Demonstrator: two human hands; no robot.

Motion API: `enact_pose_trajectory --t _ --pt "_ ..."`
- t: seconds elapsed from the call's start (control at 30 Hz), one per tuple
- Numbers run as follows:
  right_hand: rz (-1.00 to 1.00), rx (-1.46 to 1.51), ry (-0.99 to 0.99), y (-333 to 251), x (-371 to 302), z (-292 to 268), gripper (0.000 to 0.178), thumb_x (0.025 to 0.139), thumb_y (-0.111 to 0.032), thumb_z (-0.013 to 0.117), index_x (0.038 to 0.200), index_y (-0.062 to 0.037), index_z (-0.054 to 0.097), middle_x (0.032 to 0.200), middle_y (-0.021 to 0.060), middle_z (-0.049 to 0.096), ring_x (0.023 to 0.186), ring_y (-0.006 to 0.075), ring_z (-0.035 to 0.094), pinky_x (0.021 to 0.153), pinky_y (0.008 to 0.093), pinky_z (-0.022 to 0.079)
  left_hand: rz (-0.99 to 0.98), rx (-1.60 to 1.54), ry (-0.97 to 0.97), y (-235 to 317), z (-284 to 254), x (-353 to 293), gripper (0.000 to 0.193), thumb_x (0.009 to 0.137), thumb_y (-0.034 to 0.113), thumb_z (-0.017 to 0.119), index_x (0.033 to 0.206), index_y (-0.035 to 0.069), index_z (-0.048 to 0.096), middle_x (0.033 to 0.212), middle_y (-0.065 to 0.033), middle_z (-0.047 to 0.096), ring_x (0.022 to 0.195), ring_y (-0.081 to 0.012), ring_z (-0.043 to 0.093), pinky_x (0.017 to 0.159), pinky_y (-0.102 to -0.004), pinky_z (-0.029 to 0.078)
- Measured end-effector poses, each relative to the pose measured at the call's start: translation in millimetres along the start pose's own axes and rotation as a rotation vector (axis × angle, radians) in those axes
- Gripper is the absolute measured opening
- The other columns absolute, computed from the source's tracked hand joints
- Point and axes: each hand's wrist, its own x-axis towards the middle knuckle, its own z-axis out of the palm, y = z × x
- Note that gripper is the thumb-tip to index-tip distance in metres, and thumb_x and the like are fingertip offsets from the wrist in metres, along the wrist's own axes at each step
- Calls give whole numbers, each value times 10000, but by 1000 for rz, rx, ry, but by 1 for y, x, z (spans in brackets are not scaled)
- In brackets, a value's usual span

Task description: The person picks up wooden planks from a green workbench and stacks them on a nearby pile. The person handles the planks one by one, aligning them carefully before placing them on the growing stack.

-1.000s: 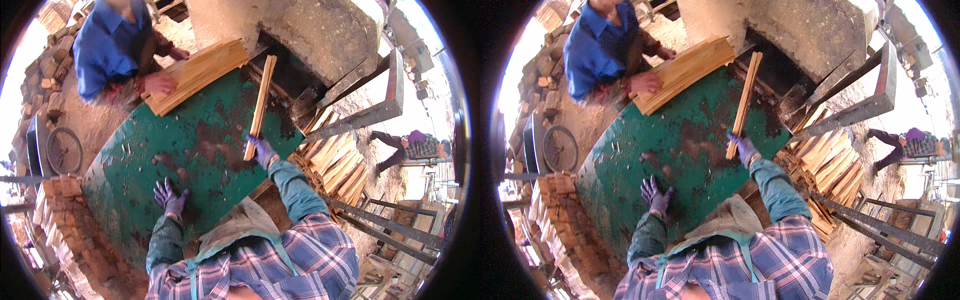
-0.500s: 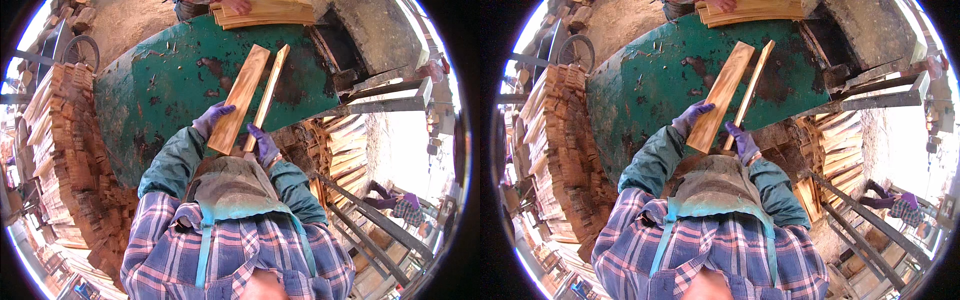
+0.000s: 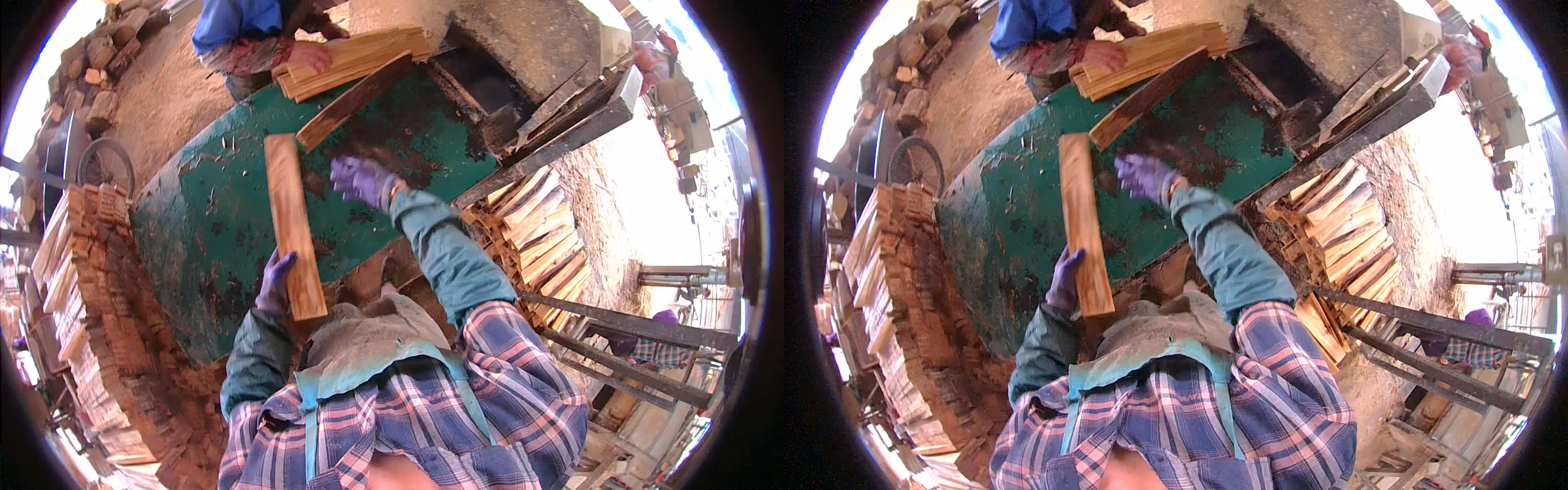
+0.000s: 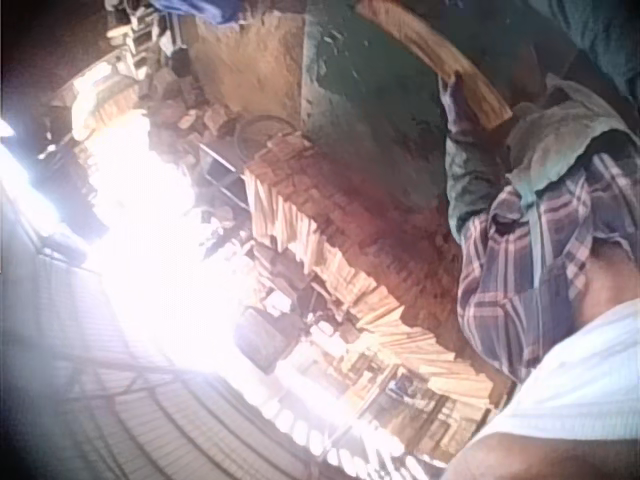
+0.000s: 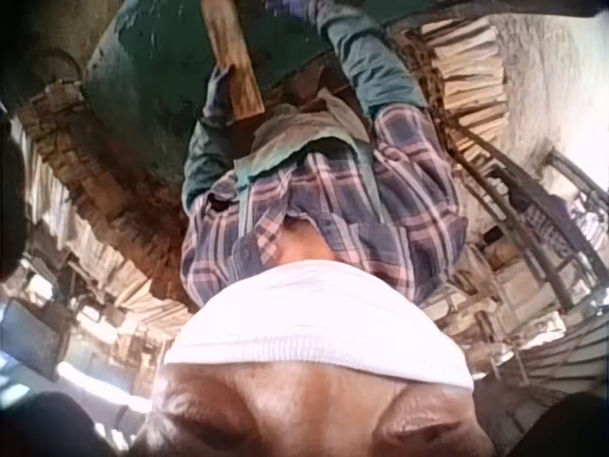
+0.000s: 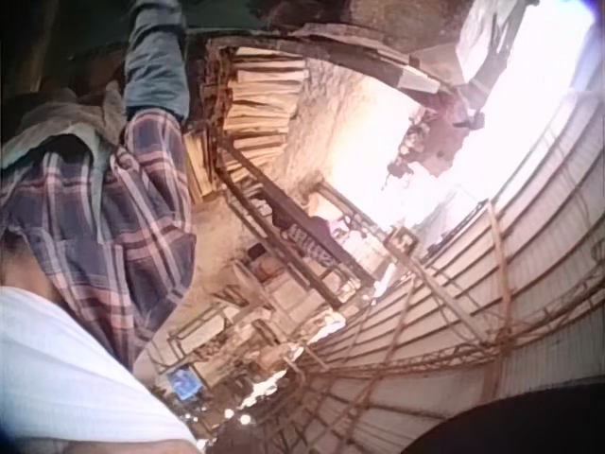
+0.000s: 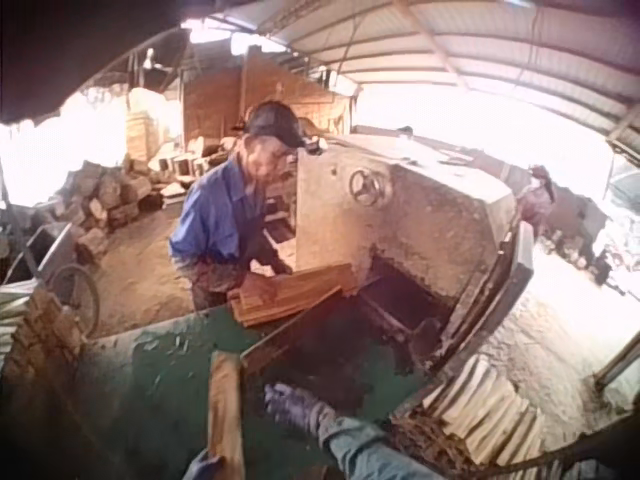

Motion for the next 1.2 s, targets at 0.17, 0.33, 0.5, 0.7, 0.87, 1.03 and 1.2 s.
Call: enact_pose_trajectory --t 0.17,0.33,0.5,0.7,0.87,1.03,1.2 --pt "59 -292 173 87 -13 -24 418 948 -361 649 1242 -65 625 1088 60 681 903 205 634 762 343 536 185 5 252 -29 -38 -12 484 922 146 643 1365 30 484 1091 -104 653 908 -264 681 773 -410 587" --pt "-96 -772 342 106 -24 -28 494 892 -349 694 1264 -34 612 1184 144 694 1109 248 657 961 336 508 359 225 491 -67 -88 -13 478 866 75 720 1305 -7 551 1116 -81 660 939 -192 645 823 -330 534" --pt "-37 -608 160 116 -27 -55 424 882 -315 710 1213 -56 654 1119 119 711 1000 229 672 909 328 524 350 394 434 -72 -55 2 489 830 28 743 1286 -28 575 1093 -69 670 932 -170 637 829 -303 525" --pt "13 -692 30 134 -74 -79 345 921 -225 671 1196 -18 645 980 32 680 866 108 615 741 259 504 247 741 -18 -56 74 59 523 862 113 716 1341 1 539 1104 -112 692 969 -194 669 863 -302 512" --pt "121 -256 155 160 -135 -107 336 962 -225 597 1246 -44 607 1122 63 665 896 155 661 739 275 531 422 1661 -97 -25 158 109 340 860 321 663 1103 89 613 916 -189 681 899 -392 655 748 -505 505" --pt "335 -132 433 160 -172 -91 464 984 -401 529 1341 -105 541 1220 91 648 1044 252 635 840 426 520 433 1736 146 -21 73 84 298 869 339 658 1042 104 600 795 -164 679 777 -392 669 682 -509 505" --pt "358 -202 296 186 -135 -67 496 965 -432 569 1344 -113 544 1229 103 647 1023 240 638 819 402 520 327 1672 630 31 -73 4 310 835 346 675 1029 112 613 794 -170 687 758 -388 679 674 -512 512"
